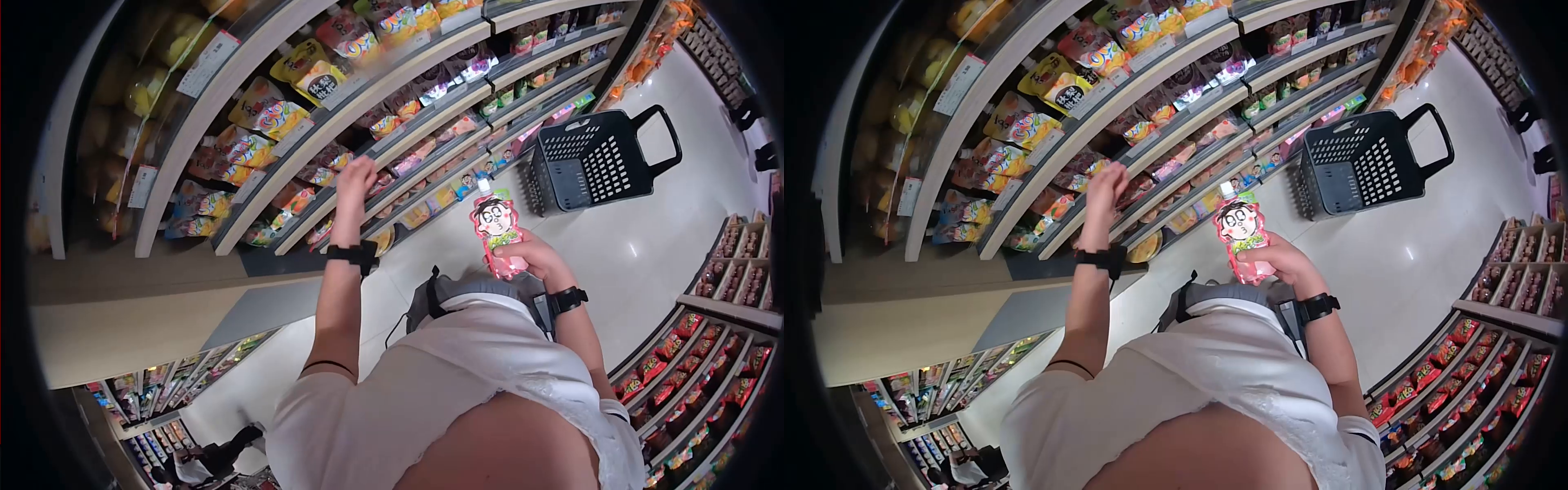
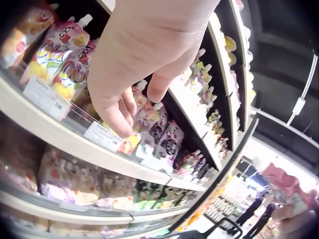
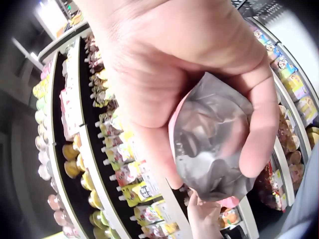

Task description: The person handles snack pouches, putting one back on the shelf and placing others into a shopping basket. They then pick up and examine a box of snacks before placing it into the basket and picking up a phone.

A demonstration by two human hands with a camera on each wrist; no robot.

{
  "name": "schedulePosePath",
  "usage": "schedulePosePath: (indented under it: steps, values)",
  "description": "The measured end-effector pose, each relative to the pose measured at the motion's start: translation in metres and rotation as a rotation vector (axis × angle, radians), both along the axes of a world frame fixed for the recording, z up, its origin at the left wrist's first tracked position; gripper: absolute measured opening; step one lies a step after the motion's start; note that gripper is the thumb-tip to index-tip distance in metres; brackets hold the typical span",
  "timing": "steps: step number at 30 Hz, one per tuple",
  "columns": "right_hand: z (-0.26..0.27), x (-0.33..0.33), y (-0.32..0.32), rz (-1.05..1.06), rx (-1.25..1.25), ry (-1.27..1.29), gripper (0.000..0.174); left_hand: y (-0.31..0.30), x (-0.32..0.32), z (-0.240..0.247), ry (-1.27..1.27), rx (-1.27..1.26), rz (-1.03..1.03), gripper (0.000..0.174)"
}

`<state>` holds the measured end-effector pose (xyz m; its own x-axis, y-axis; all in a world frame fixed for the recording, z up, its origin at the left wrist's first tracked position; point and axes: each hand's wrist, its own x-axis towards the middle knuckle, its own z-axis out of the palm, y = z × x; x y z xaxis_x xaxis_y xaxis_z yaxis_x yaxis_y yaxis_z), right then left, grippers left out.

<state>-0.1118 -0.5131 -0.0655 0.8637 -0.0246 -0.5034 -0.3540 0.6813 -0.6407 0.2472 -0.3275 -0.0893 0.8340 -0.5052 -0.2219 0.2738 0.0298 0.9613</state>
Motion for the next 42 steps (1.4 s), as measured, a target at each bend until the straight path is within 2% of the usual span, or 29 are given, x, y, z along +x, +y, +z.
schedulePosePath:
  steps: [2, 4, 5, 6, 8, 9, 10, 17, 26, 32, 37, 38, 40, 42]
  values:
    - [0.000, -0.009, -0.003, -0.051, 0.040, -0.031, 0.044, -0.017, 0.025, 0.001, -0.118, 0.034, 0.093, 0.039]
    - [-0.010, -0.019, -0.011, -0.042, 0.078, -0.014, 0.044, -0.030, 0.065, -0.010, -0.230, 0.237, 0.113, 0.045]
    - [-0.017, -0.023, -0.014, -0.060, 0.070, -0.018, 0.043, -0.046, 0.045, 0.030, -0.201, 0.299, 0.110, 0.049]
    - [-0.015, -0.025, -0.016, -0.073, 0.079, -0.018, 0.043, -0.055, 0.060, 0.035, -0.038, 0.478, 0.087, 0.059]
    - [-0.008, -0.030, -0.018, -0.092, 0.055, -0.033, 0.043, -0.076, 0.070, 0.022, -0.210, 0.343, 0.137, 0.070]
    - [-0.010, -0.033, -0.020, -0.106, 0.063, -0.030, 0.043, -0.084, 0.086, 0.019, -0.289, 0.331, -0.009, 0.082]
    - [-0.013, -0.037, -0.021, -0.118, 0.062, -0.028, 0.042, -0.096, 0.088, 0.004, -0.241, 0.296, 0.246, 0.045]
    - [-0.018, -0.056, -0.022, -0.205, 0.071, 0.007, 0.044, -0.104, 0.098, -0.011, -0.268, 0.437, 0.184, 0.051]
    - [-0.020, -0.053, -0.012, -0.152, 0.096, 0.001, 0.043, -0.061, 0.135, -0.022, -0.300, 0.648, 0.167, 0.060]
    - [-0.026, -0.051, -0.008, -0.149, 0.096, 0.014, 0.044, -0.060, 0.149, -0.033, -0.327, 0.779, 0.151, 0.066]
    - [-0.029, -0.053, -0.009, -0.215, 0.109, 0.012, 0.044, -0.077, 0.135, -0.042, -0.374, 0.876, 0.103, 0.071]
    - [-0.027, -0.053, -0.010, -0.227, 0.120, -0.005, 0.045, -0.082, 0.118, -0.031, -0.524, 1.049, 0.058, 0.068]
    - [-0.026, -0.056, -0.014, -0.274, 0.120, -0.057, 0.046, -0.085, 0.069, -0.005, -0.553, 0.915, 0.100, 0.062]
    - [-0.026, -0.062, -0.021, -0.340, 0.124, -0.090, 0.047, -0.090, 0.071, -0.059, -0.891, 0.502, 0.539, 0.055]
